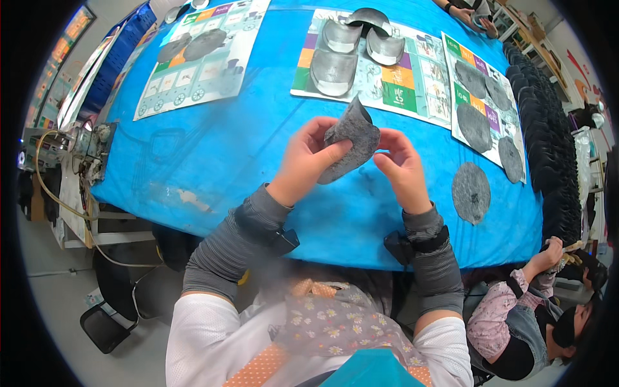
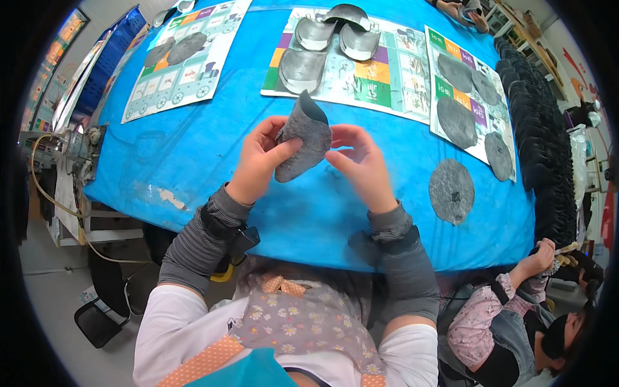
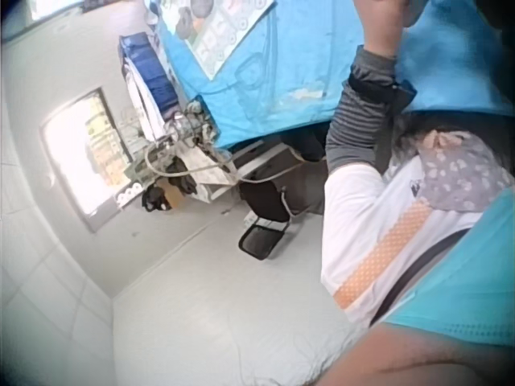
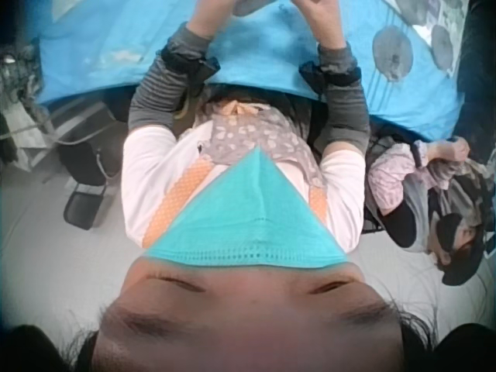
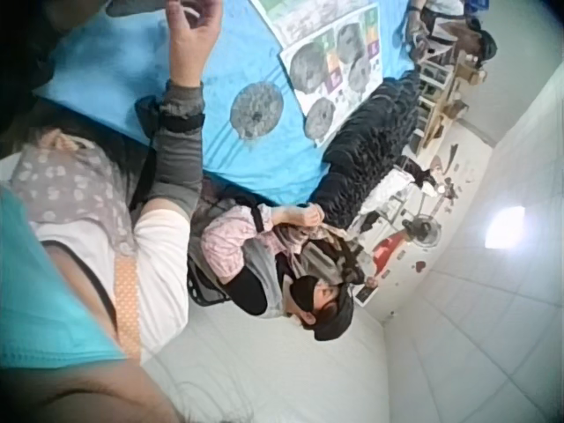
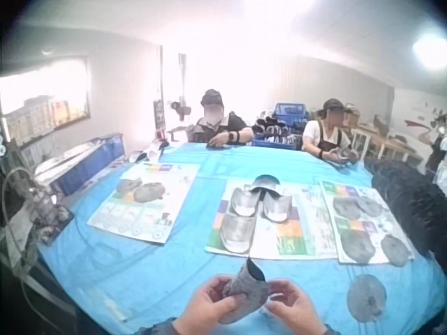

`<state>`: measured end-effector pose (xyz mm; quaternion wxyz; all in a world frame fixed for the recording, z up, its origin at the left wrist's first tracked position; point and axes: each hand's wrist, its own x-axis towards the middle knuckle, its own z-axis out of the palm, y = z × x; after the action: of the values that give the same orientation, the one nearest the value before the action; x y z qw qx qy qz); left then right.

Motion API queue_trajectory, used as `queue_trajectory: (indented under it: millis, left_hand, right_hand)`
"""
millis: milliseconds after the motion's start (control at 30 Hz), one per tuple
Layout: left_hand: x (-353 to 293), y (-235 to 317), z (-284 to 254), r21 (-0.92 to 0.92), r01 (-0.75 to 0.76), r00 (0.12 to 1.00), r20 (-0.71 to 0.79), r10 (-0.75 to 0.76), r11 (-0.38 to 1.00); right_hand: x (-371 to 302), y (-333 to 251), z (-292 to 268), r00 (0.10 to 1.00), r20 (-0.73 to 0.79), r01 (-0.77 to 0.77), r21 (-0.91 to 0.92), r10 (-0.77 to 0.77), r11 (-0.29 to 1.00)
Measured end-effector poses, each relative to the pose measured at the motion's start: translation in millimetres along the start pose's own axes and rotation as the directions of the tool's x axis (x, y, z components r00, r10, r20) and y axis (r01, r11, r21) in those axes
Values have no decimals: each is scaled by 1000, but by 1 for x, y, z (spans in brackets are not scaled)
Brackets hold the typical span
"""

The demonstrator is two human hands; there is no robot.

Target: Assembling shoe upper components by placing felt inserts into leather pieces.

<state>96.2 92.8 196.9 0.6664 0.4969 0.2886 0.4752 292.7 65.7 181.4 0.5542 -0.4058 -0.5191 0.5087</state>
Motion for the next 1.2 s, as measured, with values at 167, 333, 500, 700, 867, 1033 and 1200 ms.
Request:
queue_trajectory:
  millis: [167, 333, 500, 700, 867, 1033, 1200]
  left_hand:
    - [-1, -2, 0, -51, 30, 999, 13, -29, 998]
    - [2, -6, 0, -137, 81, 997, 25, -78, 987]
    - [3, -11, -3, -218, 120, 993, 12, -120, 969]
    - [3, -14, -3, -229, 99, 995, 0, -102, 968]
    - [2, -14, 0, -176, 103, 993, 70, -92, 979]
    - [-3, -26, 5, -428, 104, 994, 85, -75, 898]
    - [-4, -25, 6, -203, 177, 984, 69, -166, 963]
  right_hand:
    - [-2, 0, 4, 984, 9, -176, -98, 178, 979]
    - [-1, 4, 3, 977, 38, -208, -53, 210, 977]
    - [-4, 4, 2, 982, -3, -190, -77, 191, 979]
    - [-7, 8, 1, 981, -18, -193, 1, 193, 981]
    - [-3, 4, 4, 990, -16, -140, -53, 139, 989]
    - [2, 10, -6, 974, -218, 100, 142, -67, 985]
    - [4, 15, -18, 943, -271, 272, 300, -192, 915]
